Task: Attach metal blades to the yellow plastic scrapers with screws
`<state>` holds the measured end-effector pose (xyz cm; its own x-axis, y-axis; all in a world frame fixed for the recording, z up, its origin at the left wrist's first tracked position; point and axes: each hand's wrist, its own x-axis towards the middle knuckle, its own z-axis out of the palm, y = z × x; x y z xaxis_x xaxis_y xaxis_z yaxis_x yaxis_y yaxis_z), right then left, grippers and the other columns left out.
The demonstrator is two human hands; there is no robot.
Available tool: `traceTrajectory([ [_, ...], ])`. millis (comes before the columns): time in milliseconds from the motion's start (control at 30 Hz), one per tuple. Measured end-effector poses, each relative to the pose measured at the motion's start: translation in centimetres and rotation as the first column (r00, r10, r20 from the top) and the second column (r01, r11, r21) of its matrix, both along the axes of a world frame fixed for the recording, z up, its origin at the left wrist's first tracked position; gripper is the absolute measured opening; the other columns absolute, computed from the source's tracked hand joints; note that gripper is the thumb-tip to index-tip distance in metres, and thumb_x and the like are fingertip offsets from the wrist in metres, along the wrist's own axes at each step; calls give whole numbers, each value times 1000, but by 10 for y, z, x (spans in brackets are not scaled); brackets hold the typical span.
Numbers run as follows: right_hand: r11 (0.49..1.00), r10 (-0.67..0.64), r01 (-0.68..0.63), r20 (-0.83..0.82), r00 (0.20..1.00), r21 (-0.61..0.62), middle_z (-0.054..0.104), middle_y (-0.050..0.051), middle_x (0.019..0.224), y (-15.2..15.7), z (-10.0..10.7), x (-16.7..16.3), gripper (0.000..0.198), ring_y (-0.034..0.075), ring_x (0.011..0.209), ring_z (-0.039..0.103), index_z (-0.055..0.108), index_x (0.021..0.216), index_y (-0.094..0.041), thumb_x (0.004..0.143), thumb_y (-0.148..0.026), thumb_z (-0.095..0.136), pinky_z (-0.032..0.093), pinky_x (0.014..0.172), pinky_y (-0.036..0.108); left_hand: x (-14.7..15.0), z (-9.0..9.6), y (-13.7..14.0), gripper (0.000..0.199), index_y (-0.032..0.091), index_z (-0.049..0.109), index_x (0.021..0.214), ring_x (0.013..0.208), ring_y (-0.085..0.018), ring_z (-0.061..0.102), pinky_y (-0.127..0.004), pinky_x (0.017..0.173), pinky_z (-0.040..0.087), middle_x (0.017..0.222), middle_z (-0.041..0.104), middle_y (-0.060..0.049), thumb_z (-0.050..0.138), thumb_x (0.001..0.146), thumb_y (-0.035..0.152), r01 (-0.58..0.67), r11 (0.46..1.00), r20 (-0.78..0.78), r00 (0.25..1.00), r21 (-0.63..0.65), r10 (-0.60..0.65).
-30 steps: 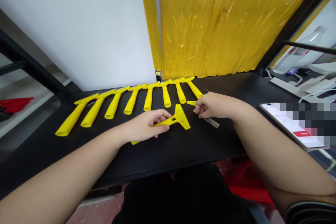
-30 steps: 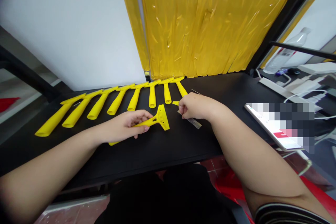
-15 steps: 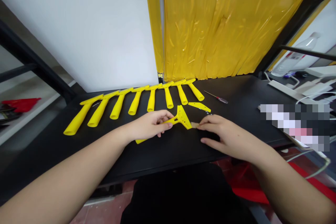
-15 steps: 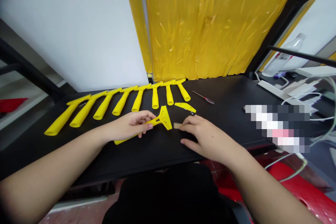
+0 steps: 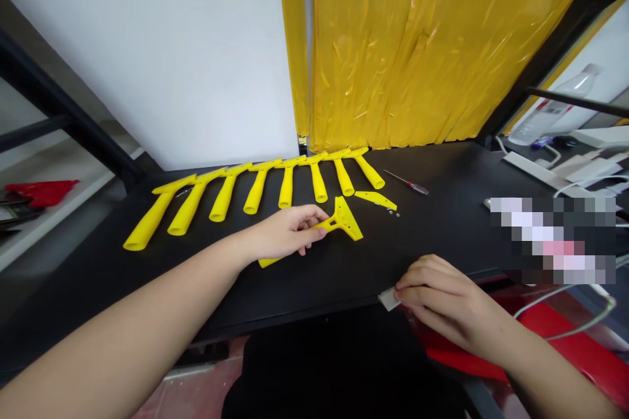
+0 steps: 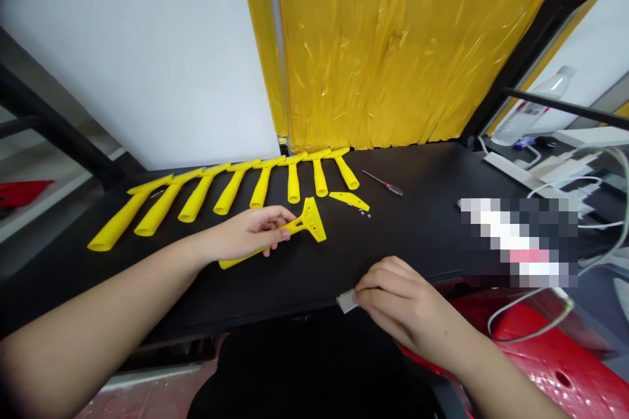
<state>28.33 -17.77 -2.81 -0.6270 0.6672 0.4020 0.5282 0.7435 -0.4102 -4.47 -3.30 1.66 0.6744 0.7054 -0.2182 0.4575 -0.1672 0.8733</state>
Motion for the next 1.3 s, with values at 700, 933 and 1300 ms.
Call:
traceTrajectory([
  [700,687,-435,9,-402,806,-726,71,2,74,167,73,-24,32,12,62,67,74,85,-19,71,-35,96,62,59,25,-9,1,8,41,21,66,129,78,-15,58,-30,71,48,87,61,2,69,96,44,34,993,9,999,114,-35],
  [933,669,-331,-123,-442,834,-733,69,-1,61,180,64,-47,42,13,52,68,64,83,-19,72,-45,96,61,47,23,-7,-3,8,43,20,62,131,75,-15,66,-35,74,59,90,61,3,71,93,39,-9,999,118,993,-54,15],
  [1300,551,-294,-222,-436,850,-804,76,0,73,172,46,-48,39,14,66,76,70,90,-15,69,-32,98,68,66,26,-4,-2,8,42,18,62,128,75,-14,64,-30,63,59,89,59,2,72,91,37,-42,993,149,987,-107,57],
])
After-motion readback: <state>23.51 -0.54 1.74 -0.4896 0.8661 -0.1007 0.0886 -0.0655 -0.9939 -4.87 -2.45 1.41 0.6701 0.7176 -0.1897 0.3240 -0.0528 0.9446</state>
